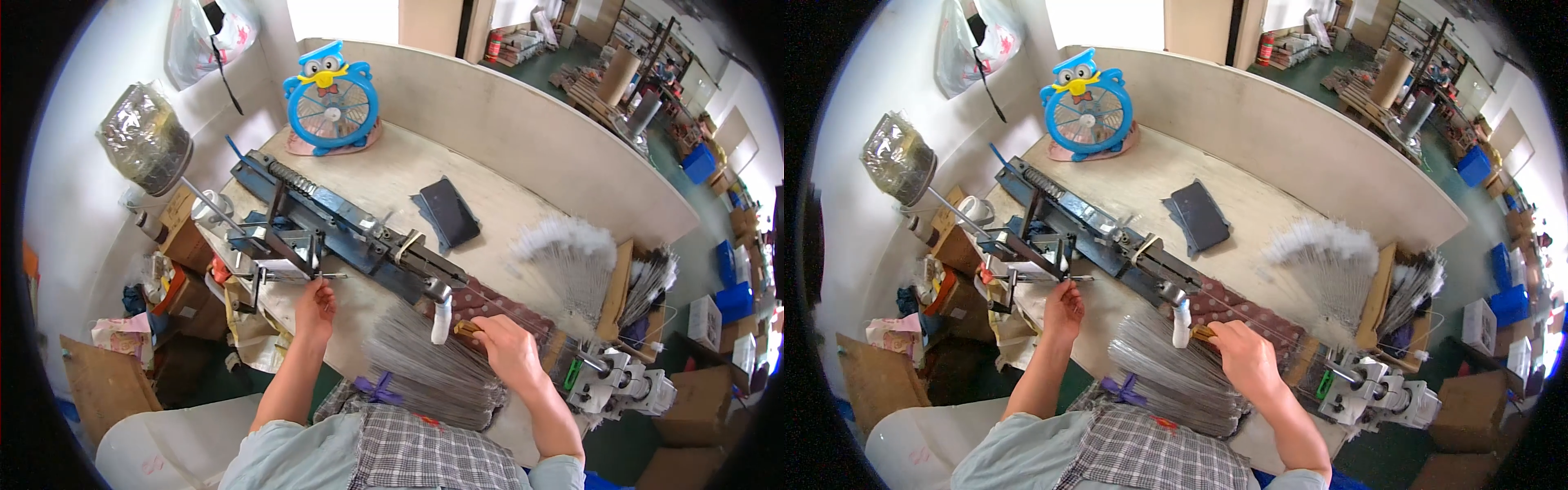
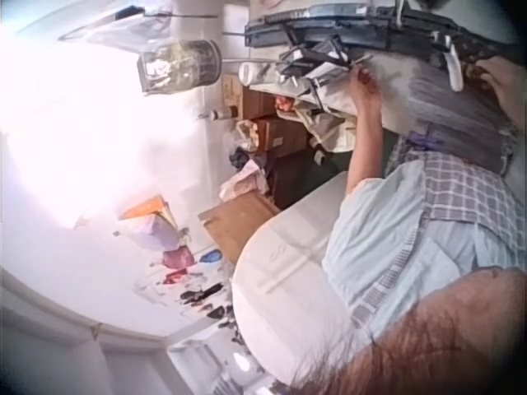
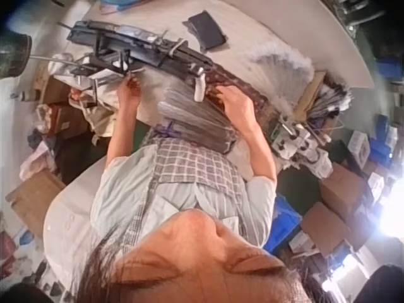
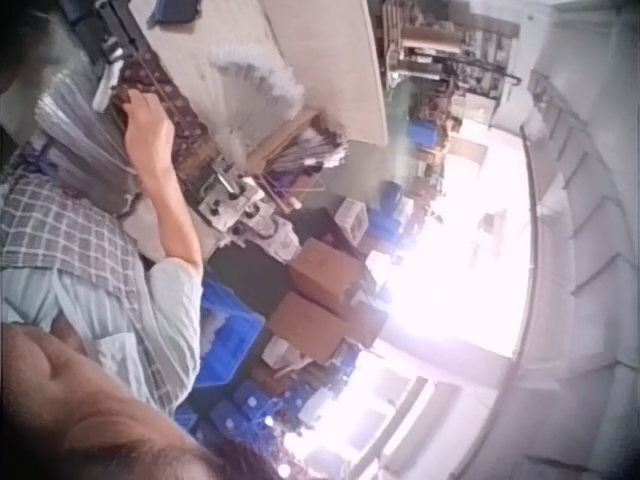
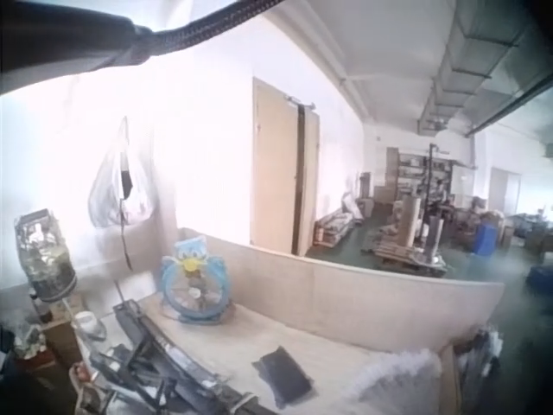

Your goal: Assembling small brushes by manually inserting filaments into ferrules and using a crimping machine.

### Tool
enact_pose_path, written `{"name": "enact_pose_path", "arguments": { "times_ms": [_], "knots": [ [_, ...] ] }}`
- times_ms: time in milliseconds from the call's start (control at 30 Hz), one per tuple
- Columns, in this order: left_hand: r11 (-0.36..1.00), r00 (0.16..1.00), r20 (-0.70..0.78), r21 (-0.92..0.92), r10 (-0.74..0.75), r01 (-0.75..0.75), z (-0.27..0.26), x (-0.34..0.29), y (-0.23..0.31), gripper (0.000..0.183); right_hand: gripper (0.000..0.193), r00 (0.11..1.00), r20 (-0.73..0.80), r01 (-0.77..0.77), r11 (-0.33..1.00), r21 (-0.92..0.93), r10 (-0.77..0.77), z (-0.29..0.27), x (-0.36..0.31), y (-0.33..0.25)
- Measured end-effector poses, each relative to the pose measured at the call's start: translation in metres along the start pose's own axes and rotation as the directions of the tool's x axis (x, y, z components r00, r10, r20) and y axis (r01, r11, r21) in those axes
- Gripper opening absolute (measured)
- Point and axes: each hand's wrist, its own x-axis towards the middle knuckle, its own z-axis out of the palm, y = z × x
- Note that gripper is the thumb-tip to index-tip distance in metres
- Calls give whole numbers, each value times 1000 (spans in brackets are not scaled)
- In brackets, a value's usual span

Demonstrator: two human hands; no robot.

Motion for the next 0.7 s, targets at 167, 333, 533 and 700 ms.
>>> {"name": "enact_pose_path", "arguments": {
  "times_ms": [167,333,533,700],
  "knots": [
    [932,919,388,303,69,-198,62,-69,-56,10,18,983,-179,17,984,-180,-49,-32,7,11],
    [934,779,608,345,-150,-90,144,-106,-116,15,16,960,-212,-178,983,49,184,-32,3,29],
    [898,726,676,390,-129,-203,166,-101,-145,18,16,937,-210,-239,951,197,279,-42,-17,47],
    [898,704,704,362,-86,-252,170,-98,-158,18,15,983,-162,-46,976,214,81,-55,-29,50]
  ]
}}
